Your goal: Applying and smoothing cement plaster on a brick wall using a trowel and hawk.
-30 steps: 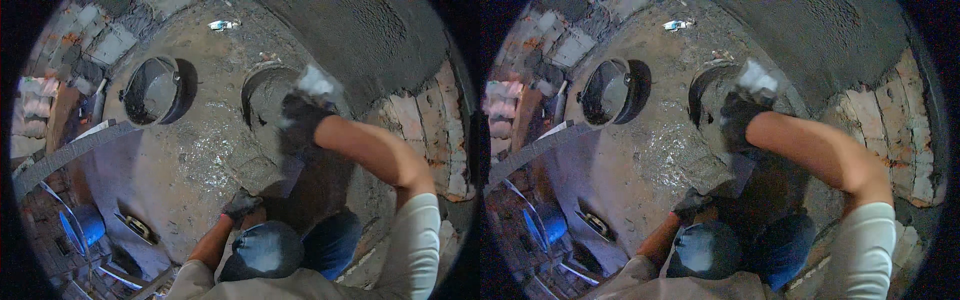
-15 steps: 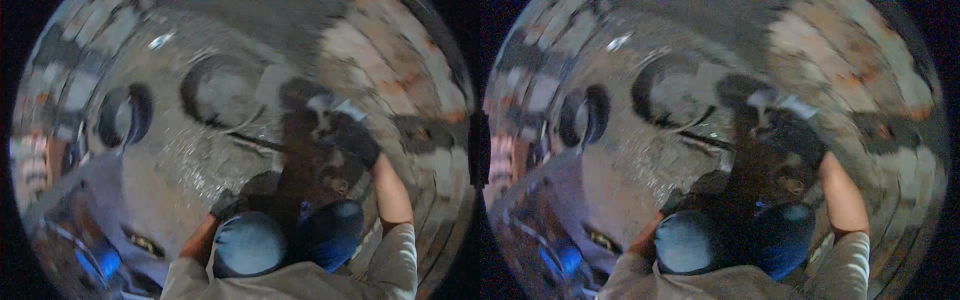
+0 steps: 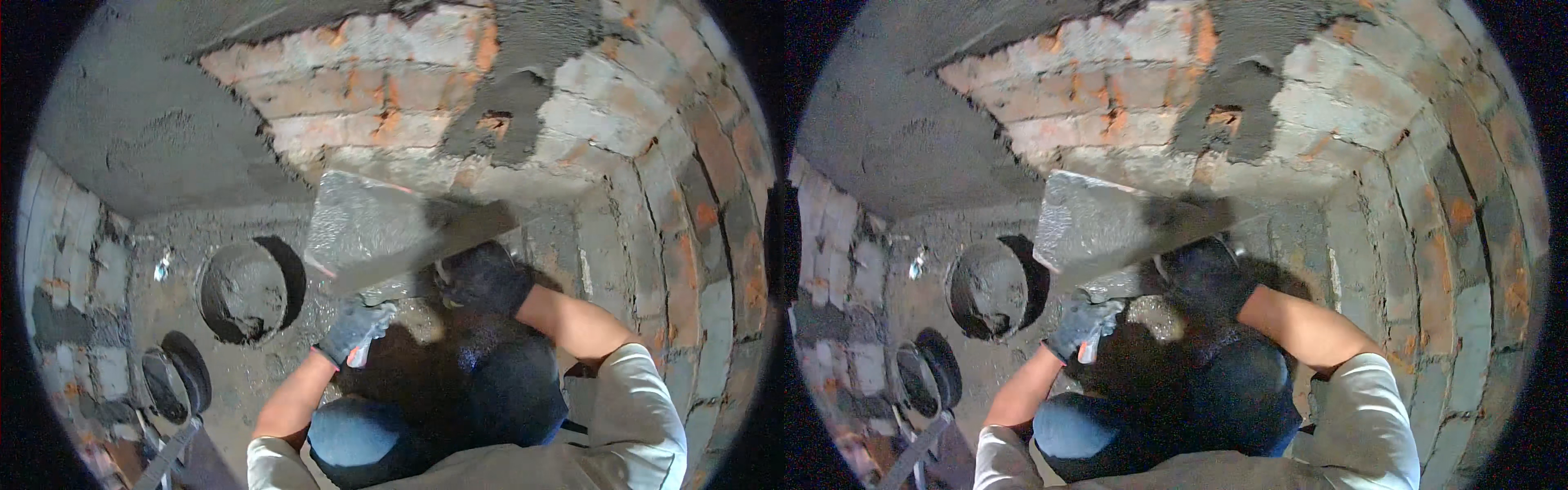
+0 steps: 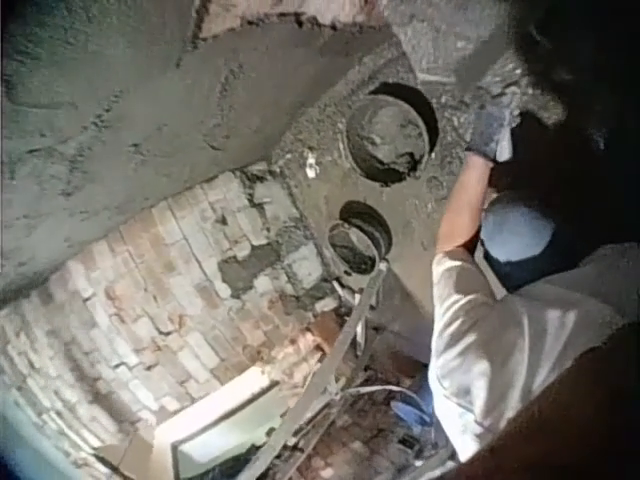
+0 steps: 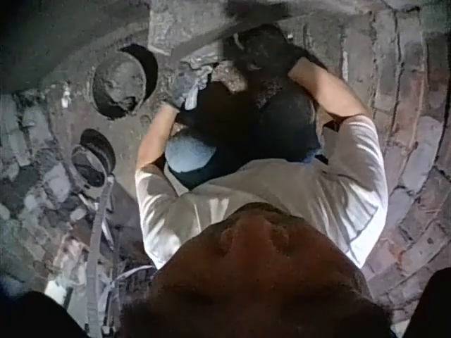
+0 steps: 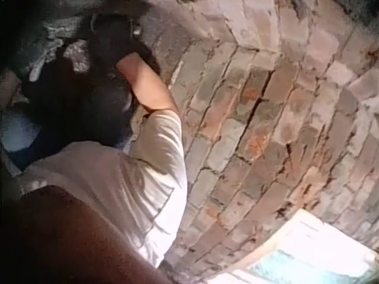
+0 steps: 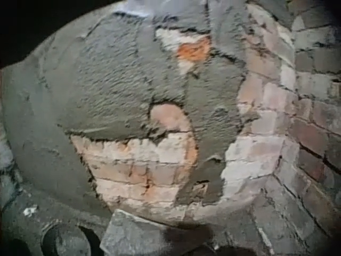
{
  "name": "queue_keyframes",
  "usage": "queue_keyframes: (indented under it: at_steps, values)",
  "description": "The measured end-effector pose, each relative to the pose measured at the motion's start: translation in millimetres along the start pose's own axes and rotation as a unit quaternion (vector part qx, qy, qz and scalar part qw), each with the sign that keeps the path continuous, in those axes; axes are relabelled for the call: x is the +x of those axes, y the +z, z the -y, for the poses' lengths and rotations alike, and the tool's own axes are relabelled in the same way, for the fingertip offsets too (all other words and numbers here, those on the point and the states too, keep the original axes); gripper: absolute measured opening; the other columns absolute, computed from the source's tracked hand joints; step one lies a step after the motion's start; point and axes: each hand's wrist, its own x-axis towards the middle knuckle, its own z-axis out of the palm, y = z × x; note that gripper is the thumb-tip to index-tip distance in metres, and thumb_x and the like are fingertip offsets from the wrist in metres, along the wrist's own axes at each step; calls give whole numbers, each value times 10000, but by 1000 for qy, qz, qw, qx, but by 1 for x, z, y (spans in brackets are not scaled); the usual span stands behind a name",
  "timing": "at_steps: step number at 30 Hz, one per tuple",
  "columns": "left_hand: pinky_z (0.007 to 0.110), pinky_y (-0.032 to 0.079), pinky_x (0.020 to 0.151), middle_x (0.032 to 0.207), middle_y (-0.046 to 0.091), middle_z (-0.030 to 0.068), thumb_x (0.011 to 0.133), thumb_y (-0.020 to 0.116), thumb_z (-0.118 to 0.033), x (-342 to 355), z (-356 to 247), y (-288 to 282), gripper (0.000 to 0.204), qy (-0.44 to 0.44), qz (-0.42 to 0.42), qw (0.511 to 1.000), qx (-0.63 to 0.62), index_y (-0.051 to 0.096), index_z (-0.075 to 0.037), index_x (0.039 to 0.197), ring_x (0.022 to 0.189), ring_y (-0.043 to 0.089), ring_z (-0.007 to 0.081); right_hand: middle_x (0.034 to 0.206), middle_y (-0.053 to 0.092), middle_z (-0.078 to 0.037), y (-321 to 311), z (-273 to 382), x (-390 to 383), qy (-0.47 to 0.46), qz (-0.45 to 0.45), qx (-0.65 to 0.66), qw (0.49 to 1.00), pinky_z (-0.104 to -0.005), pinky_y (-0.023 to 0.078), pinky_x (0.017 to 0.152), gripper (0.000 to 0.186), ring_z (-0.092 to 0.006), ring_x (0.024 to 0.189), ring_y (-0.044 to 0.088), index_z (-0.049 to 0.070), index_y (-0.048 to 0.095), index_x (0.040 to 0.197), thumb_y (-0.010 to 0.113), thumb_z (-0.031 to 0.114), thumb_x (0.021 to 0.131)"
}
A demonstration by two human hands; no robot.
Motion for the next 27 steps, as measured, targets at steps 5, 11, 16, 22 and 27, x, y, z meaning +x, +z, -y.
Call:
queue_keyframes:
  at_steps: [5,11,16,22,27]
  values:
    - [257,450,470,760,601,46,814,632,-218,34,-67,41,235,-26,-43,999,5,597,3,884,563,551,121,723,581,-108,-3,-3,25,118,64,66,989,-438,445,634,244,-314,741,578,69,604,753,576,311,766]
    - [246,402,414,585,520,-13,803,637,-159,69,-90,47,99,-47,-78,994,-64,597,-84,753,447,492,111,838,619,-109,-51,-30,11,212,-22,-78,974,-394,469,705,235,-267,801,597,89,614,916,559,289,805]
    - [231,406,447,594,485,-27,842,577,-212,54,-126,88,111,-95,-67,984,-131,563,-115,788,476,473,105,1120,566,-153,-63,-107,-76,339,-76,151,926,-364,407,912,379,-203,1023,534,41,544,1135,575,274,838]
    - [262,447,442,594,519,-2,845,548,-164,43,-89,113,102,-168,34,971,-165,573,-85,786,481,519,125,1039,592,-128,-46,-91,-7,298,46,-2,953,-379,452,794,296,-238,938,570,95,572,1086,518,262,848]
    - [267,444,459,634,533,-2,868,492,-139,69,-64,113,131,-226,115,928,-275,571,-80,781,519,531,127,858,617,-73,-25,-134,-44,357,121,-185,907,-412,477,566,236,-261,695,606,106,595,893,491,308,828]
